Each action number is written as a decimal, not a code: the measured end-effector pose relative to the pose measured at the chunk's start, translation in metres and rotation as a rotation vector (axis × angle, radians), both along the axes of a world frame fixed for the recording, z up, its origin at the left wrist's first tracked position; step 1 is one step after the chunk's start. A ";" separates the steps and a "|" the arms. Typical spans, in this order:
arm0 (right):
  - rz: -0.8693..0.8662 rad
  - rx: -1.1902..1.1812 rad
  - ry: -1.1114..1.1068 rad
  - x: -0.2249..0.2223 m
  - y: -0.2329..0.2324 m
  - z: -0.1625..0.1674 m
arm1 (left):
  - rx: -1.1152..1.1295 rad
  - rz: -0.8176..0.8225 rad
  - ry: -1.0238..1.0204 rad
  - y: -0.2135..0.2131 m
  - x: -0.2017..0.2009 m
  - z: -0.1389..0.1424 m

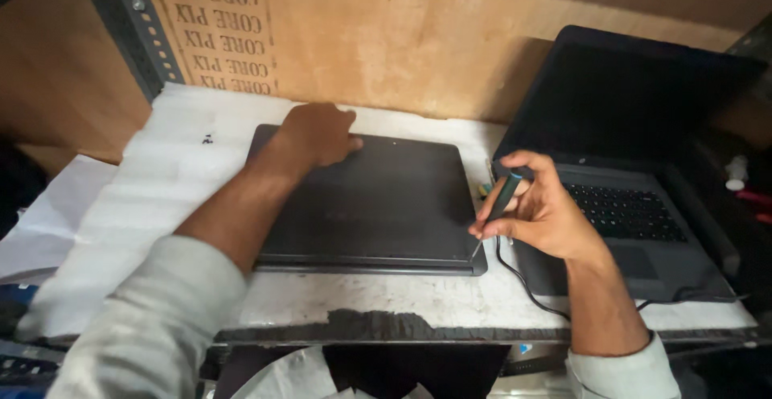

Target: The person opens a laptop, types on its keyboard, then closes it and flips it over. They use a screwdriver to unscrew the back panel of the laptop, working around its edges, and set the screwdriver down on the bench.

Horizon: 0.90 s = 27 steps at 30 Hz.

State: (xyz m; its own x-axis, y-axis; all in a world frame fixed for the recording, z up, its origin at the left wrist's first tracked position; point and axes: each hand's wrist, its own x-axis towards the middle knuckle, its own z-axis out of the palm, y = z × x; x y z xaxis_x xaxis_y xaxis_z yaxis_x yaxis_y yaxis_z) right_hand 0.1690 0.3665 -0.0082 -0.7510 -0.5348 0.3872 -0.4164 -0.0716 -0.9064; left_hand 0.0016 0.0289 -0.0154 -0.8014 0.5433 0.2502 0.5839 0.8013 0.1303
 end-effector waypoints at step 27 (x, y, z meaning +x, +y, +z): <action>-0.163 -0.032 0.324 -0.004 0.019 0.000 | 1.130 -0.668 -0.700 0.133 0.147 -0.028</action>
State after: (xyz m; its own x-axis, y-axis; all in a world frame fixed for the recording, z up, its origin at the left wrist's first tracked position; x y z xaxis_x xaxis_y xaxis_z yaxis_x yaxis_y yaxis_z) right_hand 0.1648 0.3850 -0.0086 -0.6614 -0.4013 0.6336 -0.6896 -0.0069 -0.7242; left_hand 0.1487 0.1619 -0.0437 -0.6210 0.6355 0.4587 0.3515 -0.2973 0.8877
